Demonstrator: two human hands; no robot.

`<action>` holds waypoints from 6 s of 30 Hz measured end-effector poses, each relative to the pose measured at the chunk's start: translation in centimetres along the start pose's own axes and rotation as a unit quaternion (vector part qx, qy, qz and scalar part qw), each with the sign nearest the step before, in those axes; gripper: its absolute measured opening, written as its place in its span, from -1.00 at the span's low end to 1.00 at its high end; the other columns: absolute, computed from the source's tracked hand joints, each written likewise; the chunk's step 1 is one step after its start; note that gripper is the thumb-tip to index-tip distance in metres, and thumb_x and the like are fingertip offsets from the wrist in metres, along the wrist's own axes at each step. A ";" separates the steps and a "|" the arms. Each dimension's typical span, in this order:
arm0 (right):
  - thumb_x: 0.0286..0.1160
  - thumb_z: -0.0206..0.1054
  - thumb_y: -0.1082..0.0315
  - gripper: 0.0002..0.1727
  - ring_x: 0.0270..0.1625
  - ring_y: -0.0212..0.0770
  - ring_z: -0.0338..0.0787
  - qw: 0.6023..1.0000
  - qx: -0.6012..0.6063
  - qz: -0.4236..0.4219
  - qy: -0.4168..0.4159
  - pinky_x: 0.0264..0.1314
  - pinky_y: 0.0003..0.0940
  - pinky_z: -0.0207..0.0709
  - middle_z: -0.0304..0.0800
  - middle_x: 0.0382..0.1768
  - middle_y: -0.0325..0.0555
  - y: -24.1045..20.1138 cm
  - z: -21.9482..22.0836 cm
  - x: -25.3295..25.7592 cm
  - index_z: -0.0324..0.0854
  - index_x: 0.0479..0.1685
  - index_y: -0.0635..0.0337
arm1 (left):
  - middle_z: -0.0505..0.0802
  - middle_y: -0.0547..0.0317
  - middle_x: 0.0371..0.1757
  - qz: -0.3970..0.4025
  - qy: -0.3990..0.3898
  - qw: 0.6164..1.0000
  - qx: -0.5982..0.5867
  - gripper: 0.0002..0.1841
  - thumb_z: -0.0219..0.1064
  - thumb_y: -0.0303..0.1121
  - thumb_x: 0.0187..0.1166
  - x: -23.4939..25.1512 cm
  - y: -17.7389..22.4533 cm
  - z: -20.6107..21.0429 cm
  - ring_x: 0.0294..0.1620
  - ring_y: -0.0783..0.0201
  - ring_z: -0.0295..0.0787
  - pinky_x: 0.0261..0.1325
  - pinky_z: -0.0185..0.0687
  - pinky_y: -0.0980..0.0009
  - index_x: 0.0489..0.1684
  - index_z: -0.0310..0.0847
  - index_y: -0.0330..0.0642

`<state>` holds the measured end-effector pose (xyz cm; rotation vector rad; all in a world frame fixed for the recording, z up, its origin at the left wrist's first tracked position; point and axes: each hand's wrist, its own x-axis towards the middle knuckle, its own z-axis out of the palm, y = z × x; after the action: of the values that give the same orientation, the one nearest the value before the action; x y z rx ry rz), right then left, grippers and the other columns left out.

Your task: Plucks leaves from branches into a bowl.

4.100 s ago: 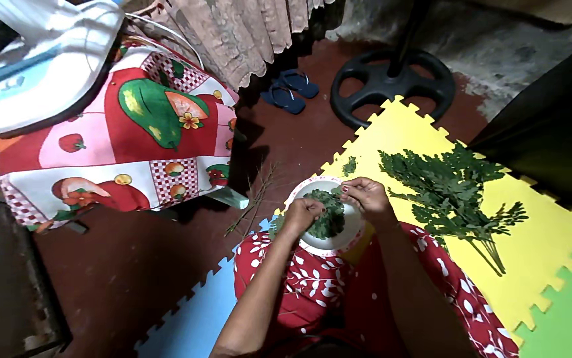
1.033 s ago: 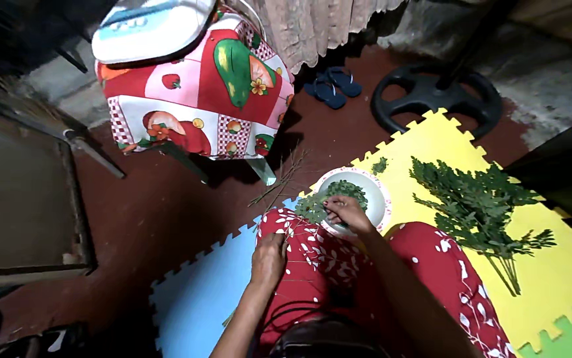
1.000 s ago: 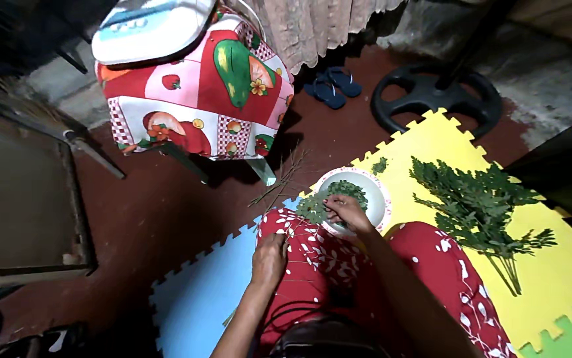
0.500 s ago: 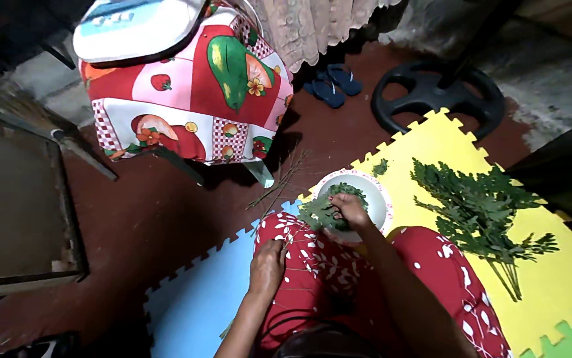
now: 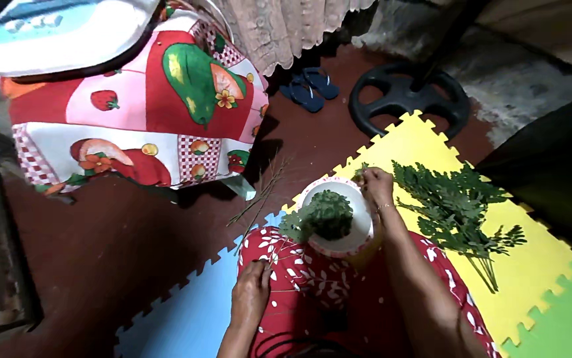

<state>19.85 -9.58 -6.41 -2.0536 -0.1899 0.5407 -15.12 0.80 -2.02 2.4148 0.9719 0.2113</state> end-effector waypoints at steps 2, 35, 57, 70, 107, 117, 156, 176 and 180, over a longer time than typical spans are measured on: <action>0.84 0.05 0.37 -0.63 0.18 0.25 0.76 0.997 -0.072 0.022 0.031 0.37 0.16 0.51 0.76 0.10 0.41 0.5 -1.0 2.2 0.65 0.23 0.51 | 0.88 -0.27 -0.16 0.001 0.007 1.000 -0.007 -0.86 0.36 -0.55 0.51 0.2 0.1 -0.2 -0.07 -0.23 0.89 0.04 0.74 -0.17 -0.20 0.81 -0.47; 0.45 0.11 0.64 -0.75 -0.65 -0.56 0.62 0.874 0.229 -0.052 -0.426 -0.57 -0.68 0.55 0.81 -0.49 -0.38 -9.6 8.8 -20.6 0.60 -0.05 0.18 | 0.90 -0.14 -0.24 0.114 0.273 0.955 -0.032 -0.89 0.37 -0.55 0.50 -6.1 -1.3 -5.2 -0.10 -0.03 0.90 0.08 0.79 0.16 -0.31 0.81 -0.40; 0.39 0.13 0.67 -0.73 -0.73 -0.63 0.46 0.895 0.202 -0.038 -0.397 -0.62 -0.75 0.38 0.61 -0.74 -0.45 -10.5 9.3 -23.1 0.62 -0.46 0.11 | 0.85 -0.14 -0.34 0.081 0.292 0.952 -0.036 -0.88 0.36 -0.54 0.47 -8.5 -3.8 -5.1 -0.19 -0.04 0.88 -0.03 0.80 0.19 -0.38 0.81 -0.41; 0.49 0.25 0.67 -0.82 -0.69 -0.58 0.53 0.913 0.214 0.022 -0.345 -0.58 -0.72 0.44 0.66 -0.67 -0.38 -9.3 5.8 -19.4 0.59 -0.36 0.21 | 0.83 -0.17 -0.37 0.122 0.244 0.962 -0.012 -0.88 0.35 -0.55 0.42 -4.9 -1.5 -3.7 -0.28 -0.06 0.86 -0.09 0.79 0.18 -0.39 0.78 -0.44; 0.78 0.13 0.45 -0.84 -0.38 -0.35 0.78 0.892 0.343 0.181 -0.232 -0.28 -0.44 0.72 0.78 -0.33 -0.14 -2.8 2.8 -9.1 0.54 0.05 0.38 | 0.72 -0.30 0.45 0.177 -0.157 0.967 -0.094 -0.49 0.36 -0.38 0.63 13.1 9.6 1.4 0.50 -0.14 0.66 0.64 0.41 0.02 0.52 0.52 -0.48; 0.64 -0.02 0.65 -0.60 -0.18 -0.44 0.85 0.888 0.368 0.049 -0.270 -0.10 -0.52 0.78 0.84 -0.11 -0.26 -0.5 2.0 -9.5 0.41 0.39 0.26 | 0.88 -0.28 0.18 0.340 0.016 0.936 -0.091 -0.73 0.22 -0.68 0.55 11.4 10.2 6.6 0.23 -0.19 0.86 0.34 0.70 -0.03 0.10 0.77 -0.53; 0.57 0.14 0.70 -0.84 -0.29 -0.42 0.79 0.945 0.294 0.036 -0.141 -0.09 -0.49 0.75 0.76 -0.20 -0.15 -1.5 -0.3 -8.3 0.57 0.01 0.49 | 0.87 -0.33 0.01 0.125 -0.115 0.951 -0.260 -0.81 0.29 -0.61 0.58 13.2 11.9 4.0 0.10 0.00 0.83 0.35 0.63 0.19 -0.05 0.79 -0.58; 0.46 0.30 0.72 -0.82 -0.38 -0.39 0.80 0.955 0.274 0.022 -0.115 -0.17 -0.48 0.74 0.81 -0.31 -0.10 0.1 -0.4 -6.2 0.64 -0.01 0.50 | 0.43 -0.34 0.70 0.043 -0.271 0.951 -0.144 -0.22 0.60 -0.36 0.41 14.7 11.3 6.2 0.73 -0.12 0.35 0.77 0.19 0.07 0.66 0.35 -0.42; 0.40 0.38 0.69 -0.84 -0.38 -0.44 0.75 0.965 0.240 -0.006 -0.106 -0.18 -0.51 0.69 0.80 -0.33 -0.10 0.1 -0.1 -6.5 0.66 -0.07 0.50 | 0.78 -0.23 0.32 0.031 -0.198 0.935 -0.294 -0.47 0.48 -0.44 0.52 14.3 12.2 7.0 0.23 0.17 0.79 0.41 0.60 0.31 0.48 0.55 -0.44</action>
<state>14.09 -11.99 -4.51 -1.5239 -0.1762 0.7217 4.96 0.33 -2.23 1.8342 0.5463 0.0245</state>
